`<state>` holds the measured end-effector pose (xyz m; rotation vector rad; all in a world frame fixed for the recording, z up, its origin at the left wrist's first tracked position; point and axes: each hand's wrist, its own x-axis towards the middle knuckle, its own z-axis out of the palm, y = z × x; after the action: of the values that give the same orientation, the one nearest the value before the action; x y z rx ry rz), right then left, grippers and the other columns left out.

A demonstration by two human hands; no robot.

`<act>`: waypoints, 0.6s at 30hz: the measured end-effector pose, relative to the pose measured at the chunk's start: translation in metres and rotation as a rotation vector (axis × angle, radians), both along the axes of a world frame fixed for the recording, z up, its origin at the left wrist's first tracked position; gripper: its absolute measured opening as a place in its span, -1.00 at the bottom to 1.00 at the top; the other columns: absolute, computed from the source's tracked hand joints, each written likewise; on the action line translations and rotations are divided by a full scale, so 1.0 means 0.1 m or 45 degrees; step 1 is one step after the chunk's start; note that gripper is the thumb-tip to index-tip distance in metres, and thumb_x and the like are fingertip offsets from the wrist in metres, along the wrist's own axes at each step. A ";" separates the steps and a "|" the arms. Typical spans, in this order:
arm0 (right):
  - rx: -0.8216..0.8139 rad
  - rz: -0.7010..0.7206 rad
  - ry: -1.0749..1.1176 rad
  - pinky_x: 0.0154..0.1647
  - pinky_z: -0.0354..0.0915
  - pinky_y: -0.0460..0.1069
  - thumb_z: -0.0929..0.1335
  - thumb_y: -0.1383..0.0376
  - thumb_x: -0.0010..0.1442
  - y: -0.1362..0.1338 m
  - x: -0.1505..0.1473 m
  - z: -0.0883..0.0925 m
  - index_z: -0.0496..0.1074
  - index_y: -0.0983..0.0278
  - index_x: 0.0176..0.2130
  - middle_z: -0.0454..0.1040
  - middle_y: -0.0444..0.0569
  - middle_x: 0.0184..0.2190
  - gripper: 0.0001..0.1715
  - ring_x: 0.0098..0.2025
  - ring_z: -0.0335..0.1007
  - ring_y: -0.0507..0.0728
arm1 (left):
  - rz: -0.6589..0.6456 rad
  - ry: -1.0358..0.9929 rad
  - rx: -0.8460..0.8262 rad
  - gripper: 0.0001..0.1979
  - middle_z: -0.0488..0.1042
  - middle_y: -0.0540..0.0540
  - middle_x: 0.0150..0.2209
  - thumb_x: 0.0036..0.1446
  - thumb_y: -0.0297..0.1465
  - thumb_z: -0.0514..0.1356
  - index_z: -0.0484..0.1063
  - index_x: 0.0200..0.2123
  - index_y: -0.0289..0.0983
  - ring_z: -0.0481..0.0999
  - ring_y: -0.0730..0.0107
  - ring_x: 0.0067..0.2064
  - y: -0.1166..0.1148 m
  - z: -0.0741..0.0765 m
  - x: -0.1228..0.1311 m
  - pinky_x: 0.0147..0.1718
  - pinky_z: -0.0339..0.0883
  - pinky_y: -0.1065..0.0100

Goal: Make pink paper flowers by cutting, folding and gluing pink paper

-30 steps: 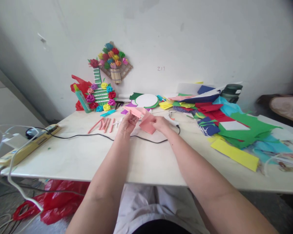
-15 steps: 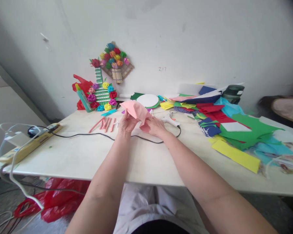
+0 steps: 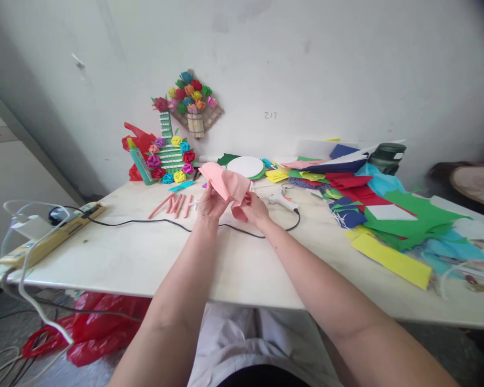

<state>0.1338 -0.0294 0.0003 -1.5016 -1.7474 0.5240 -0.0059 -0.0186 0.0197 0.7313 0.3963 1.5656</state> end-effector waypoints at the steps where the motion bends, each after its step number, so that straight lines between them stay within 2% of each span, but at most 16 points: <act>1: -0.018 0.001 0.128 -0.25 0.30 -0.03 0.27 0.04 0.04 0.01 0.00 0.00 0.30 0.23 -0.06 0.48 -0.01 -0.17 -0.49 -0.19 0.42 0.14 | 0.002 0.003 -0.010 -0.71 0.50 -0.14 -0.16 0.15 -0.18 0.04 0.44 -0.22 -0.21 0.37 0.15 0.04 -0.01 0.01 0.01 -0.18 0.38 0.20; 5: -0.072 0.057 0.583 -0.30 0.31 -0.05 0.28 0.11 0.03 0.03 -0.02 -0.02 0.36 0.29 -0.17 0.51 -0.01 -0.28 -0.60 -0.28 0.44 0.10 | -0.008 -0.021 -0.020 -0.75 0.51 -0.11 -0.18 0.11 -0.19 0.10 0.45 -0.25 -0.20 0.36 0.16 0.05 -0.06 0.03 0.04 -0.14 0.38 0.19; 10: -0.103 0.074 0.806 -0.37 0.33 -0.06 0.34 0.30 -0.09 0.06 -0.05 -0.04 0.40 0.33 -0.24 0.51 -0.02 -0.37 -0.67 -0.35 0.44 0.10 | -0.106 -0.073 -0.044 -0.75 0.51 -0.12 -0.19 0.13 -0.21 0.08 0.44 -0.25 -0.22 0.34 0.12 0.08 -0.09 0.04 0.07 -0.09 0.35 0.09; 13: -0.146 -0.038 0.936 -0.41 0.34 -0.05 0.34 0.39 -0.14 0.08 -0.05 -0.04 0.36 0.35 -0.10 0.50 0.01 -0.34 -0.49 -0.37 0.45 0.12 | -0.135 -0.119 -0.018 -0.73 0.49 -0.13 -0.14 0.15 -0.21 0.06 0.43 -0.21 -0.21 0.30 0.09 0.11 -0.08 0.04 0.06 -0.03 0.28 -0.01; 16: -0.158 -0.171 1.067 -0.44 0.36 -0.04 0.31 0.44 -0.12 0.10 -0.04 -0.04 0.19 0.31 0.12 0.49 0.01 -0.29 -0.24 -0.38 0.45 0.11 | -0.090 -0.162 0.046 -0.72 0.47 -0.12 -0.08 0.15 -0.19 0.04 0.42 -0.18 -0.18 0.26 0.07 0.14 -0.06 0.04 0.02 0.02 0.18 -0.11; 18: -0.071 -0.112 1.137 -0.42 0.36 -0.05 0.29 0.45 -0.09 0.13 -0.02 -0.05 0.12 0.25 0.18 0.49 -0.05 -0.33 -0.19 -0.38 0.45 0.09 | -0.058 -0.176 0.089 -0.72 0.47 -0.12 -0.07 0.15 -0.18 0.05 0.43 -0.18 -0.16 0.26 0.09 0.14 -0.04 0.05 -0.02 0.04 0.15 -0.11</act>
<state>0.1313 -0.0167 -0.0044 -1.0998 -0.9660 1.0101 -0.0082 -0.0227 0.0245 0.6764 0.2224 1.5827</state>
